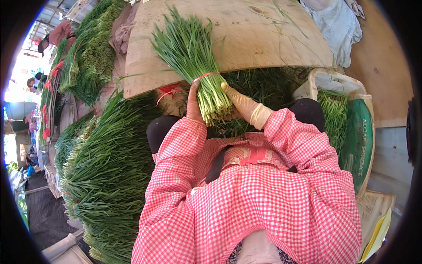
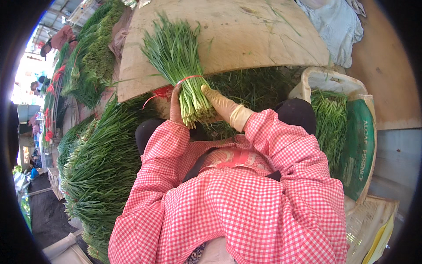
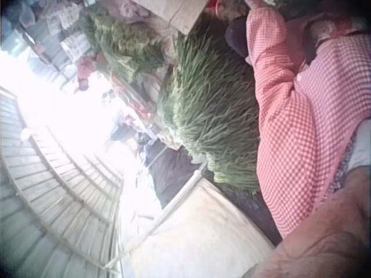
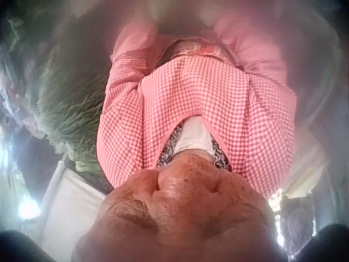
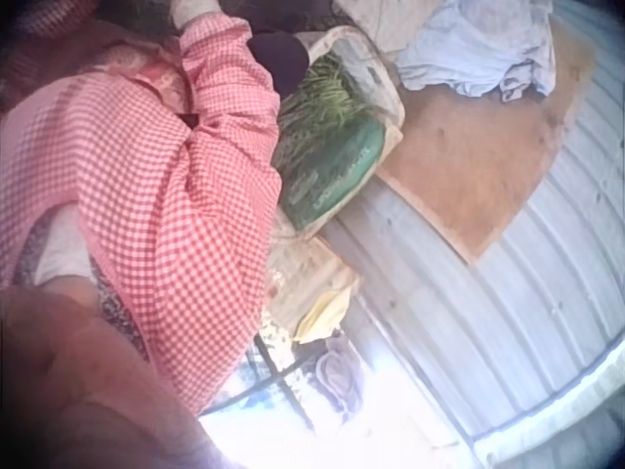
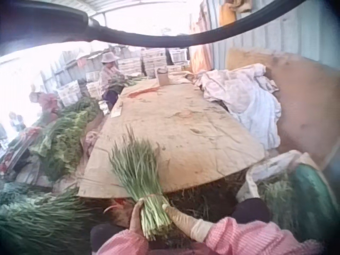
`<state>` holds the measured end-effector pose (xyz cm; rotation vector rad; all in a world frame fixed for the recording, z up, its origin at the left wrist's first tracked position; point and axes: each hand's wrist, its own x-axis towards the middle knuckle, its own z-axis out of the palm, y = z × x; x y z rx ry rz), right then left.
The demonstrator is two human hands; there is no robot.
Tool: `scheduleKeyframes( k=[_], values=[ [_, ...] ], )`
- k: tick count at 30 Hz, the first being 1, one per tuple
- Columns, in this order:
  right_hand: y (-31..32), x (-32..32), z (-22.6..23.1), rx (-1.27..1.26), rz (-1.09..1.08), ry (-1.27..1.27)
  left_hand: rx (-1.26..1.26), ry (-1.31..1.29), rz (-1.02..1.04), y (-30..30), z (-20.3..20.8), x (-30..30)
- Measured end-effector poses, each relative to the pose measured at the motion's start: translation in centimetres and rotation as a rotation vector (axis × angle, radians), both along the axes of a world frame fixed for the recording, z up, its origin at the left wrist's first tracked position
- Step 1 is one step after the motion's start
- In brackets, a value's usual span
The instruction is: The person bundles chives by hand, wrapping rubber bands around the stalks, and placing the finished bundles into a plastic crate.
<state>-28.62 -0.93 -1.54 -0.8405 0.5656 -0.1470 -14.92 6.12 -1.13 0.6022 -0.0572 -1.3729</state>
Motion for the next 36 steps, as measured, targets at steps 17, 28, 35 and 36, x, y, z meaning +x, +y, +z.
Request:
scheduleKeyframes(
  k=[17, 28, 35, 36],
  values=[
    [3.8, -3.4, 2.6, 0.023, 0.007, 0.268, -0.062, 0.058, 0.006, -1.2, -0.4, -0.7],
    [2.9, -3.6, 0.8, -0.051, -0.031, 0.081, -0.045, 0.054, 0.036, -1.7, -0.7, -2.2],
    [4.5, -5.2, 3.0, -0.265, 0.087, 0.15, -0.16, 0.036, 0.025, -0.5, 1.3, -2.3],
    [4.9, -5.9, 2.5, -0.286, 0.118, 0.086, -0.162, 0.07, 0.015, -0.7, 1.1, -2.3]
  ],
)
